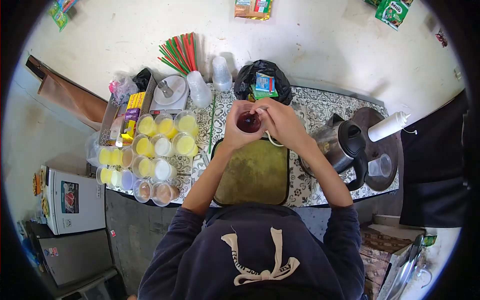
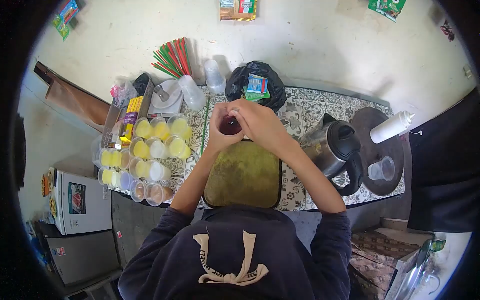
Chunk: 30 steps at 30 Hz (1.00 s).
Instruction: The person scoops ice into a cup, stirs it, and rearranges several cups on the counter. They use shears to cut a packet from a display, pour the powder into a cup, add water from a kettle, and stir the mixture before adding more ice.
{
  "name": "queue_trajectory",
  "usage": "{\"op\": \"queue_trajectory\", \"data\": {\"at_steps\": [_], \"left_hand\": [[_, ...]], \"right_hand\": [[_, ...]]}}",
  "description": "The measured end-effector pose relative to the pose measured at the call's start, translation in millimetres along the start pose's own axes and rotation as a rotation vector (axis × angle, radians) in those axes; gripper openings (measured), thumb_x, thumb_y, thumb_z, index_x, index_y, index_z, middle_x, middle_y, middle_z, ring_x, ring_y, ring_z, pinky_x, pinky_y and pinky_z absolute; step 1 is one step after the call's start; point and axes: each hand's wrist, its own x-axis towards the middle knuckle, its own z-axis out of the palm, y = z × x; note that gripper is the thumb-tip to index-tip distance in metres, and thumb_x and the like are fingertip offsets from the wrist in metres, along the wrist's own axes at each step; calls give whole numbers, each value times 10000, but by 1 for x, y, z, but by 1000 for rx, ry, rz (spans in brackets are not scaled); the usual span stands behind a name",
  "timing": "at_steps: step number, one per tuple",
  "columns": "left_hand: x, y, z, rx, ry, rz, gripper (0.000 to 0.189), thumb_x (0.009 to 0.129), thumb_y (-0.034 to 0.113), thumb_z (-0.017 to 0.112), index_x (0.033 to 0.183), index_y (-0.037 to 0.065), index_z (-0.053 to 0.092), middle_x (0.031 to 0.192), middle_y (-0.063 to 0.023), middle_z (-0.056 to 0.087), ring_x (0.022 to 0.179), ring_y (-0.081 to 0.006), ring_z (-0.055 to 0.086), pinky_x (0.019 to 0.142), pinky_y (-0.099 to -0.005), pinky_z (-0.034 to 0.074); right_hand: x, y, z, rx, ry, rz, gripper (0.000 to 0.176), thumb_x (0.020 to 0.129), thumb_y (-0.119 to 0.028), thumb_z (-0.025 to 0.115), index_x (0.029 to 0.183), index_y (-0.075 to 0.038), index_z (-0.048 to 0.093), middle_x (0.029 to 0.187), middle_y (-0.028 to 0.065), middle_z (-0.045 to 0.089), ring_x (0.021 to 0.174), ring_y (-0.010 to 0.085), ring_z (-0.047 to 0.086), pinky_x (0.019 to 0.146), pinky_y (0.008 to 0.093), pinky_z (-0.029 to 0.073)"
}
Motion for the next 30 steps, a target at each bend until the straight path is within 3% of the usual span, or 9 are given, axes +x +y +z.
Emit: {"op": "queue_trajectory", "data": {"at_steps": [1, 3, 8, 10, 16, 22, 24, 26, 30], "left_hand": [[-1, 3, 1, 28, 51, 6, 567, 590, 47, 772, 1046, 22, 436, 947, -84, 570, 880, -143, 571, 809, -282, 460], [-5, 1, 1, 89, 94, 61, 571, 601, 33, 772, 1050, 23, 420, 978, -112, 581, 882, -159, 589, 815, -294, 477], [-26, -8, 9, 102, 147, 18, 578, 598, 38, 778, 1055, 22, 424, 968, -118, 582, 860, -160, 595, 786, -284, 488], [-31, -14, 10, 122, 194, 120, 580, 595, 50, 781, 1057, 26, 431, 954, -114, 586, 841, -162, 600, 779, -283, 489], [-42, -15, 4, 188, 151, 142, 606, 590, 81, 806, 1071, 24, 441, 938, -105, 593, 821, -166, 608, 765, -279, 488], [-47, -20, 10, 101, 104, 95, 654, 570, 77, 814, 1097, 29, 429, 989, -121, 573, 875, -183, 596, 793, -295, 478], [-49, -21, 10, 72, 63, 76, 685, 559, 65, 810, 1115, 29, 411, 1039, -133, 545, 922, -199, 580, 829, -313, 467], [-48, -17, 9, 230, 68, 191, 635, 572, 55, 807, 1088, 32, 438, 950, -113, 604, 836, -173, 616, 759, -284, 498], [-43, -8, 10, 148, 64, 161, 629, 571, 46, 800, 1085, 30, 439, 943, -111, 603, 824, -166, 617, 761, -285, 501]], "right_hand": [[-1, -2, 0, -1, 1, -1, 78, 893, -51, 472, 937, -25, 532, 871, 118, 592, 708, 251, 610, 625, 325, 488], [-9, -9, 3, 67, -21, 208, 114, 895, -111, 492, 955, -19, 525, 893, 161, 581, 782, 355, 587, 682, 397, 485], [-30, -22, 24, 42, 53, 347, 114, 905, -92, 469, 982, -18, 506, 897, 167, 567, 753, 358, 584, 653, 394, 479], [-36, -25, 32, 99, 164, 371, 100, 882, -58, 497, 973, -20, 507, 882, 161, 560, 750, 350, 585, 654, 395, 477], [-48, -19, 33, -28, 142, 200, 122, 843, -11, 528, 961, -24, 499, 858, 147, 546, 741, 335, 575, 645, 384, 469], [-55, -28, 36, 35, 176, 343, 177, 807, 24, 553, 964, -42, 504, 839, 134, 540, 681, 331, 572, 610, 378, 470], [-56, -25, 35, 21, 177, 263, 193, 802, 27, 559, 972, -46, 505, 834, 132, 538, 671, 326, 573, 599, 377, 469], [-57, -22, 30, 6, 178, 182, 209, 797, 31, 565, 981, -50, 507, 828, 131, 535, 661, 322, 574, 587, 376, 467], [-54, -20, 21, -10, 141, 162, 193, 804, 30, 560, 978, -43, 521, 828, 124, 549, 664, 297, 586, 569, 358, 466]]}}
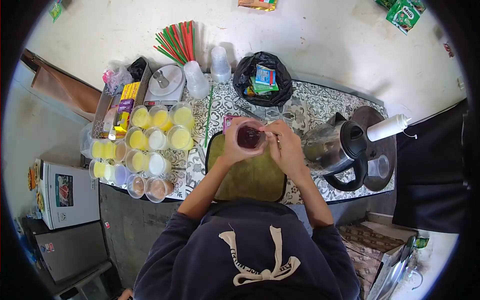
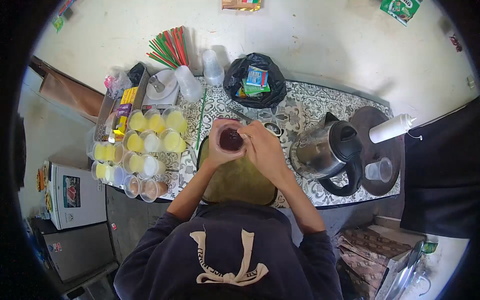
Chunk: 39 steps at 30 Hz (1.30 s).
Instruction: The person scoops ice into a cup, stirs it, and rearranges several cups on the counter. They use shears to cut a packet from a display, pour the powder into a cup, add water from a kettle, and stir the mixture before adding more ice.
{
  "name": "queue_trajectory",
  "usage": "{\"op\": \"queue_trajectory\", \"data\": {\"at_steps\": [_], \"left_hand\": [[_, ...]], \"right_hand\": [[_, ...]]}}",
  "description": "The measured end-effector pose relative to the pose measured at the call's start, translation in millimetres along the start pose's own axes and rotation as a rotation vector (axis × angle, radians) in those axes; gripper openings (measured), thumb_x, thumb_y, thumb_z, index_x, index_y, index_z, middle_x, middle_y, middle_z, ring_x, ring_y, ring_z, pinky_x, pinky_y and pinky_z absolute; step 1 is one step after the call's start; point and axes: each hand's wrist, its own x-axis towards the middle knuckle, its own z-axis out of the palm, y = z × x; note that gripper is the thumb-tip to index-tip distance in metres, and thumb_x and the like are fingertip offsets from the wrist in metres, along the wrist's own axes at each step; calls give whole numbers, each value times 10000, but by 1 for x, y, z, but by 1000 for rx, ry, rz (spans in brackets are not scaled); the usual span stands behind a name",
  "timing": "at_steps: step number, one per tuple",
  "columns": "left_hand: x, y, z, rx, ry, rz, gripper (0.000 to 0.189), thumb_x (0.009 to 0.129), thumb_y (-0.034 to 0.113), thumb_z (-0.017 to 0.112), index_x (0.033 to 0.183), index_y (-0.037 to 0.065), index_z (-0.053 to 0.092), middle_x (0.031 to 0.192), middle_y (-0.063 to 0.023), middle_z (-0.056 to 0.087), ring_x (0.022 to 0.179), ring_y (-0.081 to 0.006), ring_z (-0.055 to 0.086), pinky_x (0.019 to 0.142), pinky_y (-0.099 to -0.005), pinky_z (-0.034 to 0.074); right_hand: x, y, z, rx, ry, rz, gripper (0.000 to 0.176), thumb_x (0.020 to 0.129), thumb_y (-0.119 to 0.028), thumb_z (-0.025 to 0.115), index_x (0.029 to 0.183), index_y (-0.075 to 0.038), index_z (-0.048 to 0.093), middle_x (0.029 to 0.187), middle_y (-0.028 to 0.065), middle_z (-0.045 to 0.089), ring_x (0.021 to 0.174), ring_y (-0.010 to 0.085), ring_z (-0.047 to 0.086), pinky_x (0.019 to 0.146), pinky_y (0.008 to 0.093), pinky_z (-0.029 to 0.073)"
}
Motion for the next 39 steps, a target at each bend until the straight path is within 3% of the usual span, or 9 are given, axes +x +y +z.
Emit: {"op": "queue_trajectory", "data": {"at_steps": [2, 4, 11, 13, 16, 24, 29, 33, 39], "left_hand": [[2, 4, 1, -46, 22, -38, 629, 571, 49, 799, 1086, 26, 439, 932, -107, 601, 812, -162, 617, 759, -284, 502], [1, 7, 4, -15, 42, -23, 628, 571, 48, 798, 1086, 23, 438, 928, -105, 599, 810, -160, 615, 759, -282, 501], [-1, 5, -4, 190, 28, 52, 646, 569, 47, 807, 1096, 19, 434, 979, -114, 578, 863, -165, 597, 794, -289, 482], [-4, -1, -2, 37, 46, -4, 655, 566, 56, 814, 1098, 23, 435, 988, -116, 575, 872, -169, 595, 800, -292, 480], [-6, -6, -2, -149, 47, -92, 671, 560, 71, 826, 1103, 29, 433, 999, -119, 572, 880, -175, 595, 798, -294, 482], [-3, -2, 3, -31, 43, -29, 675, 566, 69, 819, 1106, 28, 417, 971, -129, 587, 867, -179, 606, 764, -296, 498], [2, 0, 2, -151, -15, -67, 641, 565, 47, 789, 1087, 25, 418, 959, -124, 592, 855, -184, 608, 780, -308, 491], [12, 4, -6, -104, -85, -131, 612, 575, 49, 781, 1073, 27, 425, 945, -111, 583, 861, -167, 597, 788, -296, 478], [42, 4, -15, -475, -352, -353, 587, 610, 48, 770, 1103, 52, 452, 948, -58, 562, 892, -141, 578, 779, -299, 458]], "right_hand": [[2, -3, 0, -8, 8, 7, 169, 817, 27, 550, 972, -36, 525, 828, 122, 558, 654, 286, 590, 564, 349, 465], [2, -9, 5, 89, 44, 185, 103, 851, 17, 521, 948, -18, 531, 821, 129, 569, 627, 269, 595, 557, 334, 462], [0, -16, 3, 174, 253, 246, 93, 846, 26, 518, 928, -13, 541, 833, 137, 582, 634, 260, 604, 572, 330, 474], [-2, -14, 2, -33, 156, -45, 159, 797, 47, 555, 938, -28, 547, 837, 133, 584, 659, 268, 602, 575, 340, 478], [-8, -12, 8, -49, 71, -72, 224, 752, 66, 579, 948, -39, 550, 839, 131, 584, 681, 282, 597, 578, 349, 479], [-9, -16, 16, 104, 180, 201, 123, 804, 36, 568, 915, -15, 553, 820, 125, 572, 661, 299, 580, 579, 353, 476], [-2, -2, -1, 0, -12, 19, 138, 796, 13, 585, 927, -29, 570, 844, 142, 581, 709, 297, 598, 603, 344, 481], [14, -11, -16, 26, -119, 39, 139, 801, -15, 588, 937, -39, 577, 865, 137, 594, 747, 291, 610, 632, 341, 487], [48, -5, -34, 158, -264, -18, 104, 856, -68, 539, 934, -10, 575, 871, 128, 606, 752, 299, 610, 663, 346, 483]]}}
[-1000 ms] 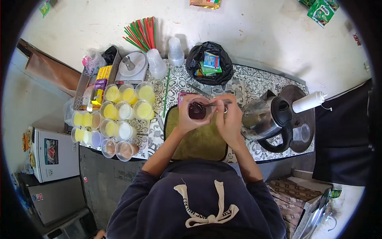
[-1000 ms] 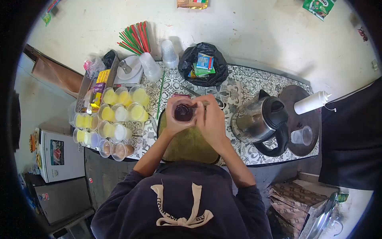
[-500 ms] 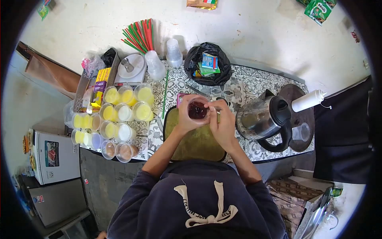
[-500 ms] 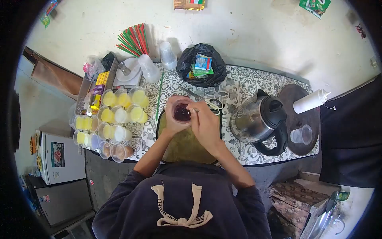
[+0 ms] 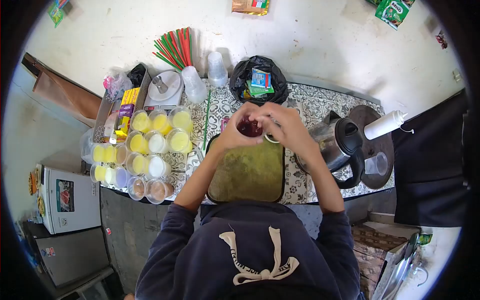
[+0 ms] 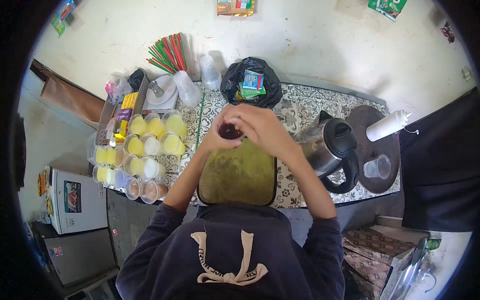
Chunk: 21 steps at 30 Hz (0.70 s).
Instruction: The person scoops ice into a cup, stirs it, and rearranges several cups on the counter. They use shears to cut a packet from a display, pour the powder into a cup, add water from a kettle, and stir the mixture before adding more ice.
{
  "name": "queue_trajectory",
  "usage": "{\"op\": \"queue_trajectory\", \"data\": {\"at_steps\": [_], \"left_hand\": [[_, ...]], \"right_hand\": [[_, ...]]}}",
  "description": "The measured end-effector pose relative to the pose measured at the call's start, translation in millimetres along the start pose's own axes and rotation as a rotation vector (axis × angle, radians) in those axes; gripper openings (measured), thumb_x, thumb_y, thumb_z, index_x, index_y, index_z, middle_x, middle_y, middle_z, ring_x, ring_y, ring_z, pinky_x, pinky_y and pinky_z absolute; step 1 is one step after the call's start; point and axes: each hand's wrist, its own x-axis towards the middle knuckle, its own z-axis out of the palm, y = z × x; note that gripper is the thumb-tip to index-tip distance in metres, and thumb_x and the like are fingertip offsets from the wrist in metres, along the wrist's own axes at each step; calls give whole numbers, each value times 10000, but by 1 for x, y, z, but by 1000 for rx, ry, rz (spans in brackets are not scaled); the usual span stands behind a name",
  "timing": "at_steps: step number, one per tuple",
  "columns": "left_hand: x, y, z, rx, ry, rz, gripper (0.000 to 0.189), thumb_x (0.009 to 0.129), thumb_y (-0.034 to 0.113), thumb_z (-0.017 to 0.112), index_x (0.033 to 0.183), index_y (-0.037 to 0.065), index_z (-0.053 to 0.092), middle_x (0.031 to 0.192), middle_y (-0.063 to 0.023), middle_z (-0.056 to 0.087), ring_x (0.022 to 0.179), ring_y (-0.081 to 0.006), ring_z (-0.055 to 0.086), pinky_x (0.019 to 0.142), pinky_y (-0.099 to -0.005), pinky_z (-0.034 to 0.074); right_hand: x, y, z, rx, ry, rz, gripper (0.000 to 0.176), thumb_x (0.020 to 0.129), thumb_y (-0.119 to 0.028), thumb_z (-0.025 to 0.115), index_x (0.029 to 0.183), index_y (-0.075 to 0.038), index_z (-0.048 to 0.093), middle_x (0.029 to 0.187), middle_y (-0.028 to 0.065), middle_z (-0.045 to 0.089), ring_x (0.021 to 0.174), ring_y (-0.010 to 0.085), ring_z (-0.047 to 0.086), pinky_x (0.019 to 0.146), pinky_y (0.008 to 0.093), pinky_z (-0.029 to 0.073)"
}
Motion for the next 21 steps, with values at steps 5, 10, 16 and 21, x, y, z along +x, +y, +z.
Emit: {"op": "queue_trajectory", "data": {"at_steps": [5, 10, 16, 21], "left_hand": [[25, 5, -16, -153, -111, -47, 577, 638, 16, 741, 1131, 35, 442, 976, -83, 580, 900, -196, 605, 775, -320, 478], [42, 2, -19, -191, -174, -77, 649, 643, 57, 745, 1203, 32, 418, 951, -79, 585, 855, -201, 617, 783, -321, 484], [45, 16, -9, -65, -75, -31, 532, 648, 44, 763, 1091, 48, 469, 922, -50, 581, 797, -133, 603, 758, -284, 471], [37, 26, 7, -24, 174, -30, 524, 640, 65, 774, 1054, 59, 453, 934, -46, 568, 841, -110, 556, 764, -275, 456]], "right_hand": [[23, -1, -21, -97, -28, -55, 99, 883, -72, 522, 935, -16, 584, 802, 108, 625, 635, 183, 615, 603, 274, 472], [36, 4, -28, 157, -78, 125, 126, 927, -120, 481, 952, -17, 549, 696, 53, 607, 551, 111, 573, 536, 247, 450], [44, -8, -32, -20, 38, 6, 134, 911, -131, 499, 972, -22, 547, 634, 97, 577, 522, 162, 579, 528, 294, 466], [36, -28, -27, -77, 54, 59, 110, 888, -91, 500, 946, -14, 553, 739, 141, 599, 616, 265, 601, 584, 318, 471]]}}
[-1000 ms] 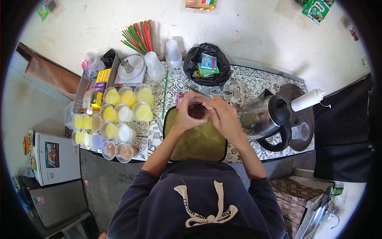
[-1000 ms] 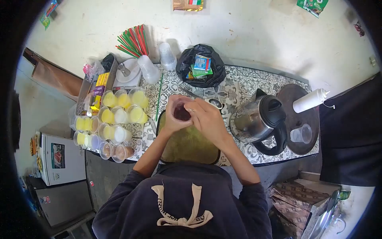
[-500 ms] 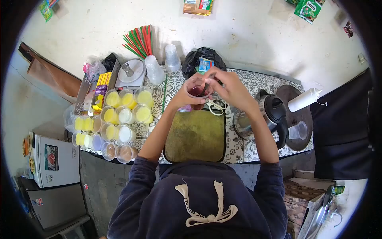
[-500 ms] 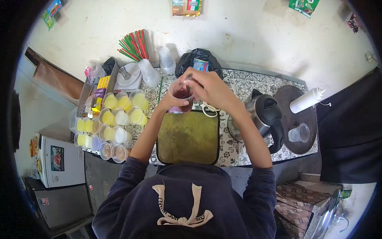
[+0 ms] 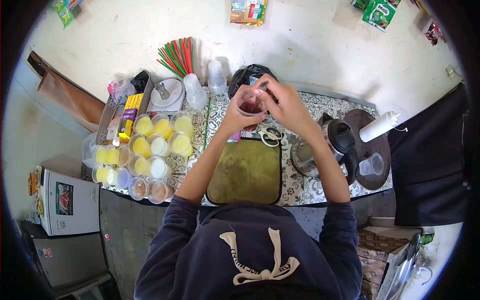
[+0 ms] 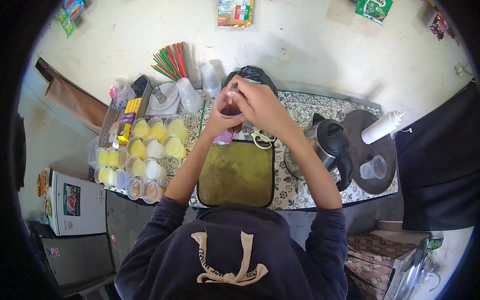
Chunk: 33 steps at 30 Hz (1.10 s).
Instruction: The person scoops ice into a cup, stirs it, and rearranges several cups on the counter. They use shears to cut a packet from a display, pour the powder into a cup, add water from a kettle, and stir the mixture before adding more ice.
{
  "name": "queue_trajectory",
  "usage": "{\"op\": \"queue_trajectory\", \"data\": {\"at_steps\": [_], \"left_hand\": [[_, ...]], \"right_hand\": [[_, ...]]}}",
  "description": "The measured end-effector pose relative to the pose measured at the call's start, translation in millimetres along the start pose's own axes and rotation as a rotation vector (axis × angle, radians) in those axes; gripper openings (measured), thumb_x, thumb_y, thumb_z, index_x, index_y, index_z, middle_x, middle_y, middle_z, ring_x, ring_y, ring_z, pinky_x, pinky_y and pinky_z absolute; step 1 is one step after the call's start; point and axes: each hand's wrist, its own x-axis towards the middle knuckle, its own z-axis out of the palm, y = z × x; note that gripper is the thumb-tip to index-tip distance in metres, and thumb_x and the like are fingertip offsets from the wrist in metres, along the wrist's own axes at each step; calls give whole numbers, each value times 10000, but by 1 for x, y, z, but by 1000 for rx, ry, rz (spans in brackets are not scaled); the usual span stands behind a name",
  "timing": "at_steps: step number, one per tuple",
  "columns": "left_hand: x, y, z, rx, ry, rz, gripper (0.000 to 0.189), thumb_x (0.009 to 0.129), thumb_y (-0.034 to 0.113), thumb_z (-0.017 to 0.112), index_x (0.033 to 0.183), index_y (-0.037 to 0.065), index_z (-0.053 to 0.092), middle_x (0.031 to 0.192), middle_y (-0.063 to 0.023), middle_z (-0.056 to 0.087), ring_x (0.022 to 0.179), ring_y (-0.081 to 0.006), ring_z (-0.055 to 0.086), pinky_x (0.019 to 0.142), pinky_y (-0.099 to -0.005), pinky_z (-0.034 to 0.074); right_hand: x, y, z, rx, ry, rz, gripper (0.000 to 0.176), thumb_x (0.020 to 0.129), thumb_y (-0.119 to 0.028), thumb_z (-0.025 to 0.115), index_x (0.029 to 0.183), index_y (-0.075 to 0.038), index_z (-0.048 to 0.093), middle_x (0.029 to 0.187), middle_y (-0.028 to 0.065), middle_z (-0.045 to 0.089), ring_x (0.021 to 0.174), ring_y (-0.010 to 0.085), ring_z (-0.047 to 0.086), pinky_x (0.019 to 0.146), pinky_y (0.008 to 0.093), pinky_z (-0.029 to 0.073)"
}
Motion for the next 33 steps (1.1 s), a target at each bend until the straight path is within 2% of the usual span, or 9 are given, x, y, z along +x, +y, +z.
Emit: {"op": "queue_trajectory", "data": {"at_steps": [4, 10, 12, 14, 15, 22, 26, 30, 33], "left_hand": [[-8, -11, 0, 226, 76, 195, 539, 629, 57, 771, 1058, 61, 444, 935, -42, 558, 855, -115, 543, 773, -271, 451], [-31, -7, 5, 162, 146, 135, 512, 614, 35, 764, 1007, 63, 438, 887, -32, 531, 830, -103, 531, 740, -254, 446], [-36, -7, 9, 69, 168, 241, 520, 608, 45, 764, 1014, 65, 440, 860, -26, 523, 809, -96, 529, 725, -248, 445], [-47, -1, 10, 481, 276, 336, 538, 592, 62, 772, 1016, 60, 442, 869, -33, 534, 810, -95, 538, 738, -252, 448], [-50, 0, 11, 302, 270, 331, 555, 582, 77, 778, 1024, 52, 443, 882, -43, 548, 825, -101, 552, 756, -255, 451], [-91, 12, -11, 328, 417, 170, 584, 583, 65, 778, 1055, 44, 435, 934, -71, 559, 891, -128, 570, 812, -284, 466], [-119, 26, -25, 271, 386, 208, 618, 570, 31, 750, 1096, 35, 426, 983, -77, 557, 913, -148, 570, 833, -284, 460], [-153, 69, -40, 372, 375, 153, 634, 532, 62, 768, 1076, 36, 444, 986, -72, 559, 912, -148, 570, 831, -286, 459], [-177, 99, -60, 406, 404, 199, 634, 519, 74, 777, 1064, 40, 454, 981, -70, 556, 904, -144, 573, 826, -283, 457]], "right_hand": [[-7, 9, 16, 95, 34, -193, 104, 875, -74, 503, 941, -11, 552, 791, 141, 602, 650, 276, 602, 596, 330, 470], [-10, -6, 26, 24, 56, -40, 91, 877, -64, 497, 930, -3, 538, 773, 143, 577, 700, 294, 599, 640, 338, 470], [-13, -11, 30, 64, 8, -8, 83, 880, -65, 497, 923, -3, 531, 785, 141, 583, 715, 299, 602, 646, 340, 471], [-16, -5, 42, 149, 28, -107, 83, 876, -58, 504, 928, -6, 540, 801, 134, 591, 741, 299, 608, 660, 341, 477], [-16, -6, 45, 155, 30, -133, 90, 863, -52, 520, 935, -11, 555, 824, 128, 596, 761, 296, 612, 667, 344, 484], [-18, -19, 63, 54, -143, -201, 96, 842, -15, 538, 927, -2, 582, 877, 131, 607, 721, 267, 616, 631, 309, 481], [-20, -36, 89, 178, -191, -313, 152, 795, 16, 584, 935, -42, 585, 830, 107, 625, 686, 250, 624, 595, 299, 486], [-4, -70, 109, 80, -257, -487, 190, 779, 25, 600, 945, -67, 592, 802, 97, 626, 677, 237, 628, 583, 315, 497], [8, -106, 132, 82, -278, -518, 171, 772, 11, 594, 921, -71, 587, 801, 97, 614, 683, 257, 624, 588, 340, 498]]}}
